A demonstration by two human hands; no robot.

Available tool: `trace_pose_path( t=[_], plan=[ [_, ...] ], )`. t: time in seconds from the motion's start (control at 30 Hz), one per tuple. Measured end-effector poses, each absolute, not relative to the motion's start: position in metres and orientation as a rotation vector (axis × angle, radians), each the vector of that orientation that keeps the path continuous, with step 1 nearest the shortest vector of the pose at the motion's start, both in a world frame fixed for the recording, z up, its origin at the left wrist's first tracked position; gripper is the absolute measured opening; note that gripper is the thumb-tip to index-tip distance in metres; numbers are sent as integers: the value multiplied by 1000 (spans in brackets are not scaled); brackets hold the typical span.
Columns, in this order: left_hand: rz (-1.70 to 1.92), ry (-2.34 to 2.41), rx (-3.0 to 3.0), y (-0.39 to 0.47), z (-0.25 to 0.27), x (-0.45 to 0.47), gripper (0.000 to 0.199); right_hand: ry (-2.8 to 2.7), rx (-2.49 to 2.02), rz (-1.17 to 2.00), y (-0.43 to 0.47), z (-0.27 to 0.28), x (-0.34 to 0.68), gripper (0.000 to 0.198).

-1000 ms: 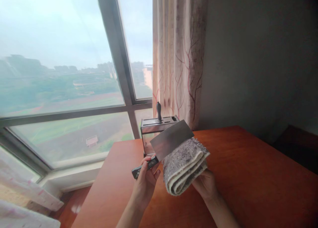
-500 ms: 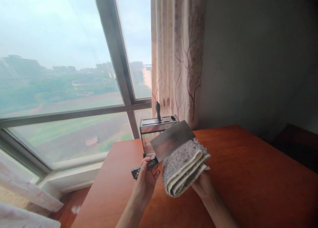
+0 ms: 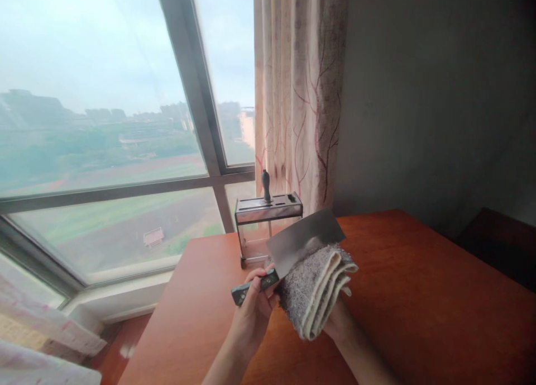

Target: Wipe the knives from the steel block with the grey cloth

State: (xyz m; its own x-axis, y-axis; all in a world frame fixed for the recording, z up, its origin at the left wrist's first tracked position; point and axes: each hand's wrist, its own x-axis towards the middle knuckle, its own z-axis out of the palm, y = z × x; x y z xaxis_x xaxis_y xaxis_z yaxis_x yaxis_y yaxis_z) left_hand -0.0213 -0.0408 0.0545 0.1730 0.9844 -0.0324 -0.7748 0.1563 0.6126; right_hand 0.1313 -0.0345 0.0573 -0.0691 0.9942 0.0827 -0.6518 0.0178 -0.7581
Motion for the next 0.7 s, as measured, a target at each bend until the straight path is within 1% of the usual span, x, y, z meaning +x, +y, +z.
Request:
trace_pose_path(
  t=[0.1,0.17,0.3,0.43,0.53,0.63,0.7],
  plan=[
    [1355,483,516,-40,56,-23,14,-635,-425,1828,-35,56,133,35],
    [1373,474,493,-40,58,-25,13,-512,-331,1894,-35,48,140,38],
    [1418,437,431,-36,60,-29,14,-336,-313,1745,-34,34,160,37],
    [1453,424,396,-36,61,-29,14,-241,-302,1612,-38,34,173,37],
    [1418,429,417,-39,59,-24,14,-197,-288,1525,-43,33,171,30],
    [1365,457,484,-42,55,-18,13,-188,-303,1530,-45,29,163,25],
    [1357,496,567,-42,53,-15,13,-216,-323,1558,-44,26,158,26]
  ],
)
